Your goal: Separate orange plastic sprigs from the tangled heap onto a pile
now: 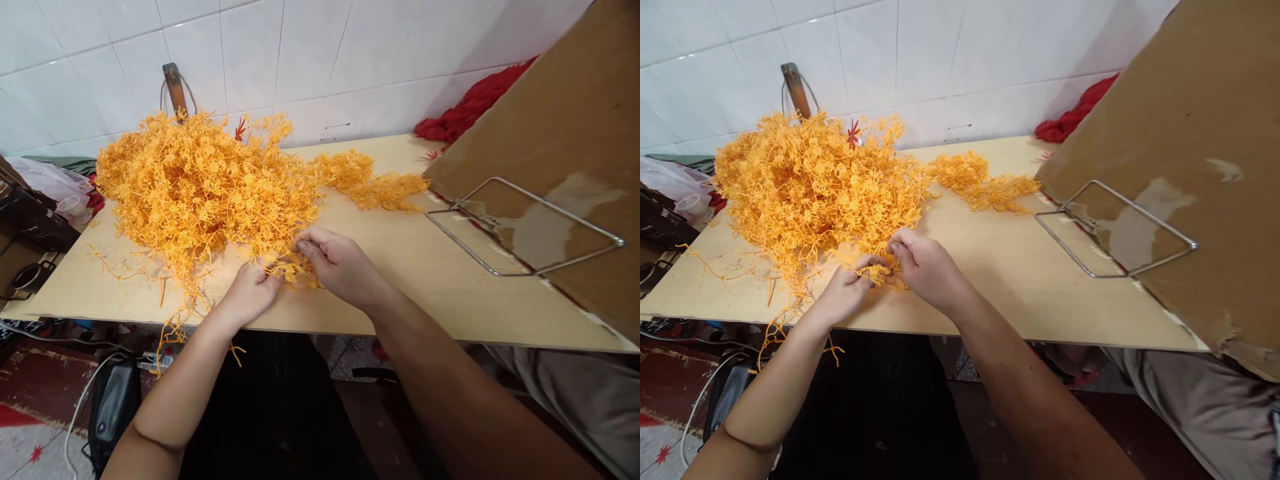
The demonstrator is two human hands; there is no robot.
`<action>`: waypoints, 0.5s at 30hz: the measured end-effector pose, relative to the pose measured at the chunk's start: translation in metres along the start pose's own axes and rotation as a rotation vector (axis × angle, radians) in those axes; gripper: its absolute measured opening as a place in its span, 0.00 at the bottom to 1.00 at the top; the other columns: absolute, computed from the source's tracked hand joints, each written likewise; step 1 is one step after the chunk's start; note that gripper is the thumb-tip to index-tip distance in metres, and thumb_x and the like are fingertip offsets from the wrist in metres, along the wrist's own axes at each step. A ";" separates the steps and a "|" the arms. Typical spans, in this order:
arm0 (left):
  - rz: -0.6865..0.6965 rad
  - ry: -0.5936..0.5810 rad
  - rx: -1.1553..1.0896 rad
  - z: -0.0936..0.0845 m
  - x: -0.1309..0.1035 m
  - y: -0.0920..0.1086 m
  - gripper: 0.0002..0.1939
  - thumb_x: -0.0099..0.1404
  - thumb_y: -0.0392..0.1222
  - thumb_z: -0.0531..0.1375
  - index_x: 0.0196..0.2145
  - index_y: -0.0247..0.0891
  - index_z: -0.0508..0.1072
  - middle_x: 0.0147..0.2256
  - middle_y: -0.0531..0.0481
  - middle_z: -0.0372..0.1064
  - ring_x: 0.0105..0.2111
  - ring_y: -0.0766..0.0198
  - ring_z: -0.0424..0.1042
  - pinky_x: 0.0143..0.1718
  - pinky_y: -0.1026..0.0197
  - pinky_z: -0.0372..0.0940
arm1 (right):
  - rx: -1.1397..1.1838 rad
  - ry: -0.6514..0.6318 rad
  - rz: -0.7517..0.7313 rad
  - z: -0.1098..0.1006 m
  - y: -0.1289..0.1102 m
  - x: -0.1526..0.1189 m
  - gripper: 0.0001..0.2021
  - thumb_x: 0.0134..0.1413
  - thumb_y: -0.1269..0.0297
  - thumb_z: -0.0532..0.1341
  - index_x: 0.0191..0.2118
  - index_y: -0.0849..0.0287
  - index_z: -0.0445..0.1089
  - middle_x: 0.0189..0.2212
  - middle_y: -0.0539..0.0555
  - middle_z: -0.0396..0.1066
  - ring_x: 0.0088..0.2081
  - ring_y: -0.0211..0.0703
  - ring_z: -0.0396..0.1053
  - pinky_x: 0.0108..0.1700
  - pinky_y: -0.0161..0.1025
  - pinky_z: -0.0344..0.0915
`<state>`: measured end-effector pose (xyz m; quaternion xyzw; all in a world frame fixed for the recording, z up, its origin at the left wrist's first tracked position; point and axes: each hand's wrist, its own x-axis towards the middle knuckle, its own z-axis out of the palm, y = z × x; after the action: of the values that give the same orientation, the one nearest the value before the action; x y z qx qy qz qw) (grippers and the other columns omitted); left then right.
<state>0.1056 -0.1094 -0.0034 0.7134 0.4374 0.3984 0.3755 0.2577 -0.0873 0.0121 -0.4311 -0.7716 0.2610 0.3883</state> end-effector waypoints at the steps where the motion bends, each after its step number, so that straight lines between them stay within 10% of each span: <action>1: 0.026 0.001 0.015 0.001 0.001 0.001 0.10 0.57 0.31 0.48 0.30 0.37 0.69 0.31 0.51 0.68 0.36 0.65 0.65 0.43 0.62 0.58 | 0.014 0.042 0.034 0.003 0.001 0.002 0.08 0.53 0.68 0.50 0.26 0.58 0.61 0.20 0.49 0.61 0.23 0.35 0.57 0.26 0.34 0.54; 6: 0.026 0.055 0.059 0.005 0.000 0.004 0.09 0.58 0.33 0.46 0.24 0.38 0.61 0.23 0.53 0.60 0.28 0.68 0.60 0.34 0.63 0.56 | 0.101 0.183 0.129 0.017 0.010 0.023 0.06 0.50 0.71 0.52 0.26 0.59 0.62 0.20 0.48 0.60 0.24 0.36 0.58 0.28 0.36 0.55; 11: -0.150 0.071 -0.158 -0.004 -0.017 0.002 0.08 0.58 0.39 0.48 0.22 0.38 0.59 0.18 0.57 0.51 0.20 0.71 0.52 0.25 0.65 0.51 | 0.168 0.585 0.388 -0.021 0.037 0.046 0.09 0.47 0.78 0.53 0.21 0.61 0.60 0.19 0.47 0.59 0.22 0.31 0.56 0.28 0.36 0.53; 15: -0.278 0.188 -0.360 -0.014 -0.016 0.001 0.04 0.54 0.37 0.49 0.26 0.36 0.62 0.16 0.59 0.50 0.17 0.74 0.48 0.22 0.66 0.46 | 0.603 0.422 0.439 -0.043 0.029 0.032 0.08 0.51 0.73 0.53 0.23 0.59 0.61 0.17 0.46 0.57 0.18 0.29 0.53 0.21 0.33 0.50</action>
<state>0.0882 -0.1217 -0.0010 0.5278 0.4864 0.4789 0.5055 0.2960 -0.0418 0.0267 -0.4961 -0.4545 0.4574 0.5815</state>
